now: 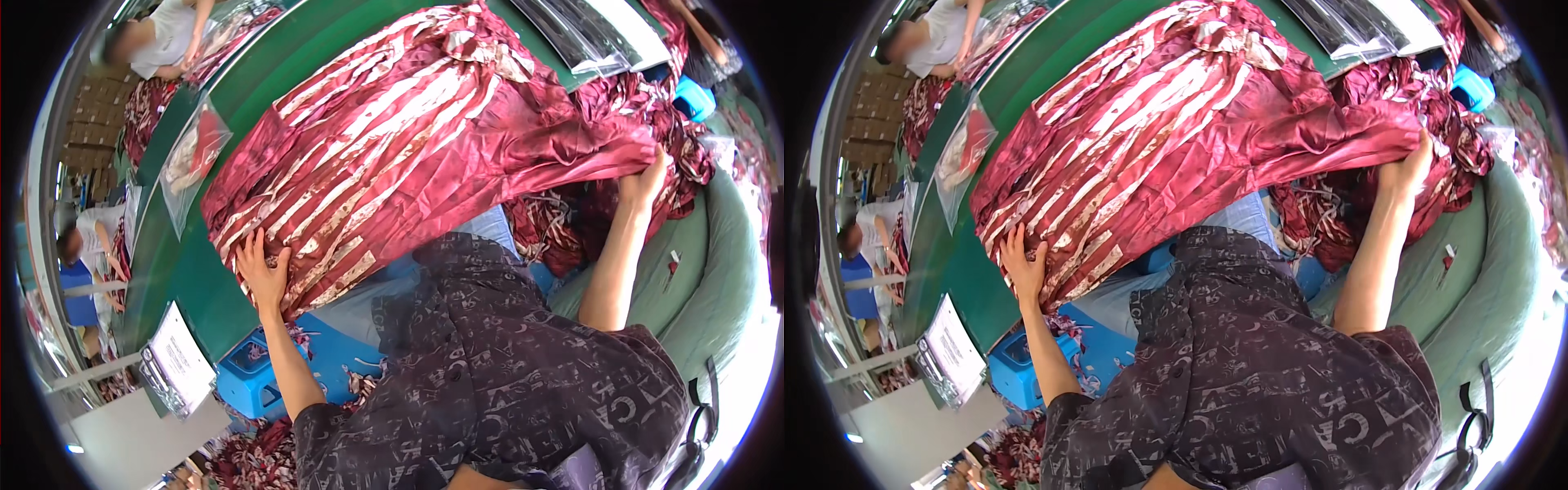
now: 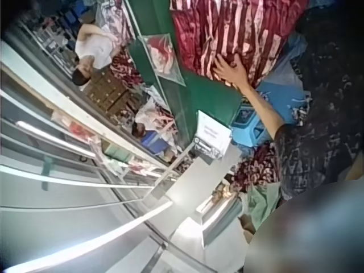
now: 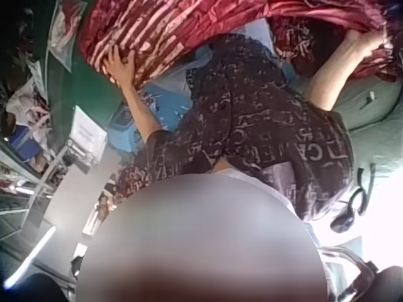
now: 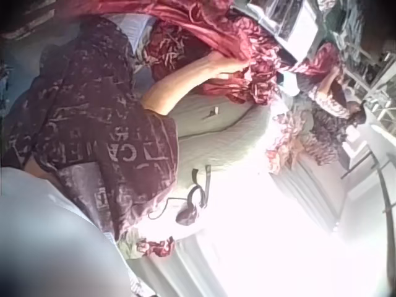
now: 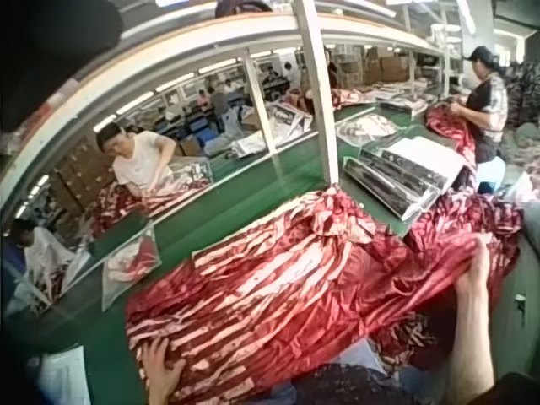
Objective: Folding fabric garments and placing them into clear plastic bags on an assembly line.
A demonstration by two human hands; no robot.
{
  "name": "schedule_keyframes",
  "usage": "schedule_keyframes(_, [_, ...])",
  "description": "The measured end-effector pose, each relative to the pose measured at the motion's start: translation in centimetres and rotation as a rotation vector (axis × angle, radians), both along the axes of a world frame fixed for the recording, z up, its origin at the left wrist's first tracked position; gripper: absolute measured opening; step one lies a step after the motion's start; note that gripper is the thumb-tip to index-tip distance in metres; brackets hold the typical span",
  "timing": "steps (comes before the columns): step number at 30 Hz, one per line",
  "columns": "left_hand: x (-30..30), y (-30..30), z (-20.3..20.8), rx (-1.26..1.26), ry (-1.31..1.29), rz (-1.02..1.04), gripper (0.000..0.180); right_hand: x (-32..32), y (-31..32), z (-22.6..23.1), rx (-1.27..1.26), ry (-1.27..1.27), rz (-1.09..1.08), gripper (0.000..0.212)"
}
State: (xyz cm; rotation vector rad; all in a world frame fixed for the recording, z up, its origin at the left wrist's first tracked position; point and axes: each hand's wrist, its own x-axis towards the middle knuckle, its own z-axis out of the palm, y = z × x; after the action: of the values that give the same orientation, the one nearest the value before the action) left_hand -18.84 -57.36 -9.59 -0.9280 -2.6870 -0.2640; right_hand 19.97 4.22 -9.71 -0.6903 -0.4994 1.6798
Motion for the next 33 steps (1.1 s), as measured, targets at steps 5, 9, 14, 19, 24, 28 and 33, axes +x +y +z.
schedule_keyframes(5, [0.5, 1.2, -0.2, -0.075, 0.063, 0.052, 0.063, -13.9, -12.3, 19.9, 0.176, -1.03, -0.07, 0.042])
schedule_keyframes(9, [1.5, 0.4, 1.8, 0.298, -0.277, 0.155, 0.058, -22.7, -20.7, 19.1, 1.336, -0.966, 0.649, 0.038])
schedule_keyframes(14, [0.2, 3.2, 3.9, 1.388, -1.052, -0.1, 0.047, -26.7, -21.6, 8.9, 2.102, -0.436, 1.209, 0.064])
schedule_keyframes(19, [-2.2, 0.4, 1.0, 1.636, -1.088, 0.122, 0.039, -24.3, -13.1, 9.2, 1.837, -1.034, 0.588, 0.047])
schedule_keyframes(24, [-1.9, 0.5, 1.5, 1.97, -1.237, -0.132, 0.038, -23.7, -6.4, 3.2, 1.896, -1.316, 0.258, 0.03])
schedule_keyframes(28, [0.7, 2.1, 6.2, 2.178, -1.203, -0.192, 0.046, -23.8, -5.6, 4.5, 1.65, -1.16, 0.621, 0.024])
schedule_keyframes(33, [1.0, 2.1, 7.2, 2.14, -1.092, 0.032, 0.056, -26.4, -4.4, 7.9, 1.639, -1.279, 0.167, 0.026])
